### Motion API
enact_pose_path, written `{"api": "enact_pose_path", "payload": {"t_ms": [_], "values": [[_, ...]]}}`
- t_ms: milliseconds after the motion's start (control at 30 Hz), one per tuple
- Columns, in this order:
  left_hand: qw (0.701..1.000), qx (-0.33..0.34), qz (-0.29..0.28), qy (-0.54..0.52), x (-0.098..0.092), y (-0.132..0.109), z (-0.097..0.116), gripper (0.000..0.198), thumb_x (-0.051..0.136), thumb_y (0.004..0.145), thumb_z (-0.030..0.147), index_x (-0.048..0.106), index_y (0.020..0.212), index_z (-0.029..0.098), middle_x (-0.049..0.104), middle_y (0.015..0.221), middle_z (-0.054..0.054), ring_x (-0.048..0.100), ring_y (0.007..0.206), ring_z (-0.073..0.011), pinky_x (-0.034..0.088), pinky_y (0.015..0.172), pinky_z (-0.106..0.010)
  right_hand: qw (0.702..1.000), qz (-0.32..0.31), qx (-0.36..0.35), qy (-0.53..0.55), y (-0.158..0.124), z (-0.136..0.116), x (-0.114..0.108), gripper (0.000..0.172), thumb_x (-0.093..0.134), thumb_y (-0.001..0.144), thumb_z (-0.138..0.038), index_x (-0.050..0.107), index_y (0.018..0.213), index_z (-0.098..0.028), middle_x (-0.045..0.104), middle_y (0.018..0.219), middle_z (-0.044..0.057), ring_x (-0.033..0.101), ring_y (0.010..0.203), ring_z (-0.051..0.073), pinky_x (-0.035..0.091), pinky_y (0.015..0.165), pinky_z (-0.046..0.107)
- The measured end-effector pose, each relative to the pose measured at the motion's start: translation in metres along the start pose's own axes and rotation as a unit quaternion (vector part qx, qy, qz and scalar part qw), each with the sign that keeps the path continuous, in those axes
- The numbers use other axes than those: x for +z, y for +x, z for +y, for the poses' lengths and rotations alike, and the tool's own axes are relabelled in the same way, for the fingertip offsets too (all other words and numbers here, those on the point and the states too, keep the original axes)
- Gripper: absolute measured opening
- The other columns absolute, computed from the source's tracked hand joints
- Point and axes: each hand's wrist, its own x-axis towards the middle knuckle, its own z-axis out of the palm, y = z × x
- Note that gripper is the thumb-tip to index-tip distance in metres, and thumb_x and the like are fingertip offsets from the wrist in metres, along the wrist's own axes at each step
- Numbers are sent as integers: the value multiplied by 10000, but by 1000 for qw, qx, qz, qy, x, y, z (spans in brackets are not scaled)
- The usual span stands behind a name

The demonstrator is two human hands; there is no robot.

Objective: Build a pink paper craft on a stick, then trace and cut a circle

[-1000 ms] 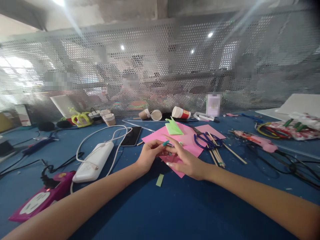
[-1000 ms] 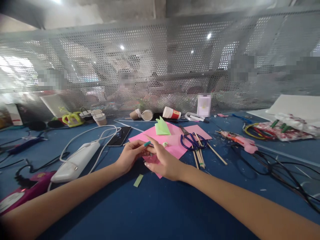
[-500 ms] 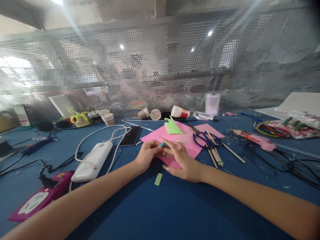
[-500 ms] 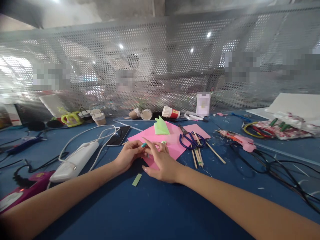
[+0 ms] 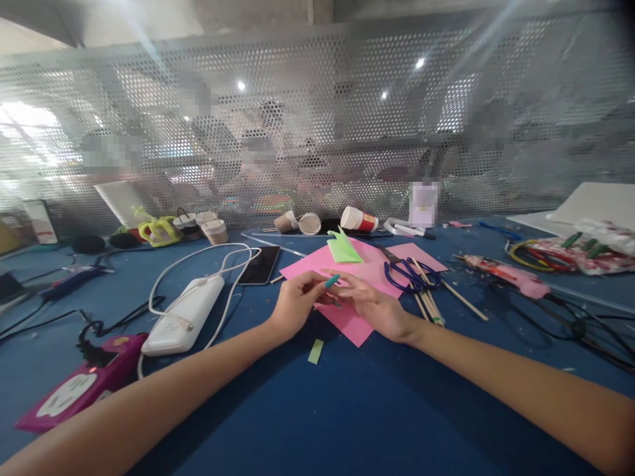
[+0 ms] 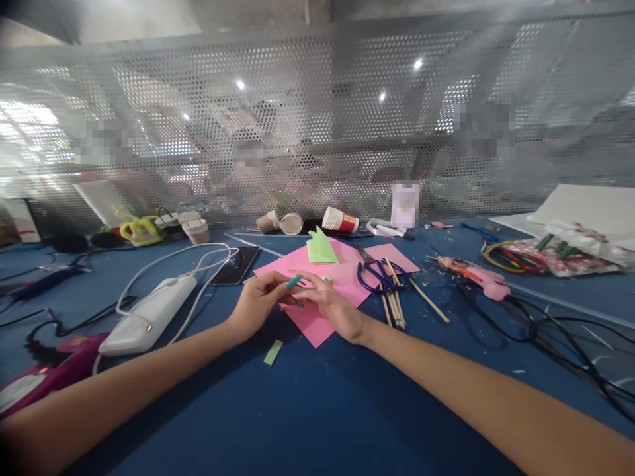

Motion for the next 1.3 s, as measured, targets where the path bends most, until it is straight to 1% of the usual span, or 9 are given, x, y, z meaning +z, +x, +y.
{"api": "enact_pose_path", "payload": {"t_ms": [100,233,333,467,733,900,1000,1133,1300], "values": [[999,7,-3,33,0,0,0,261,652,772,419,615,740,162,670,584,-5,651,529,-137,540,558,-253,1000,5,0,17,-1,2,0,429,500,747,-362,577,1138,-204,668,1080,83,544,1097,251,287,1037,464],[998,11,-20,65,1,1,3,280,636,780,424,580,681,168,579,474,37,581,423,-107,493,469,-218,995,-12,21,101,1,0,-8,513,398,764,-414,572,1159,-137,696,936,115,600,1011,270,291,1030,479],[996,20,-37,84,1,2,2,218,610,809,380,618,771,166,603,535,23,602,465,-111,504,496,-224,990,-12,52,129,2,-3,-15,580,352,781,-448,551,1211,-113,694,932,120,602,998,260,303,1033,458],[986,74,-55,140,-1,1,1,145,586,833,293,629,911,179,632,650,8,626,522,-115,507,542,-234,987,-7,76,139,2,-5,-19,670,322,789,-493,504,1277,-72,689,945,130,600,966,251,300,1041,442],[950,154,-51,268,-1,-6,8,221,425,914,240,527,726,185,551,574,23,524,498,-100,401,530,-219,989,-41,64,127,2,-4,-16,546,337,833,-445,582,1190,-110,694,950,118,579,1016,246,274,1042,430],[941,149,-43,299,-1,-5,6,236,405,911,251,477,694,192,540,590,21,479,507,-101,377,533,-220,990,-40,78,107,2,-4,-18,579,346,809,-485,569,1200,-121,692,950,119,579,1031,255,262,1051,451],[956,120,-40,265,0,-2,6,235,435,896,267,480,679,190,515,554,34,470,480,-95,361,496,-208,989,-41,83,117,3,-4,-19,602,348,796,-492,547,1221,-114,688,966,123,578,1042,253,252,1065,455],[980,72,-29,184,0,-2,4,165,455,892,304,559,829,192,517,556,48,482,423,-91,372,446,-203,985,-28,86,145,4,-3,-21,574,350,802,-495,573,1160,-106,693,954,132,594,999,252,266,1062,449],[968,104,-43,223,-2,-3,3,196,477,882,255,516,704,183,515,537,43,492,443,-88,375,481,-205,984,-47,88,145,4,-4,-21,566,339,823,-466,565,1183,-92,697,910,120,594,997,247,234,1072,438]]}}
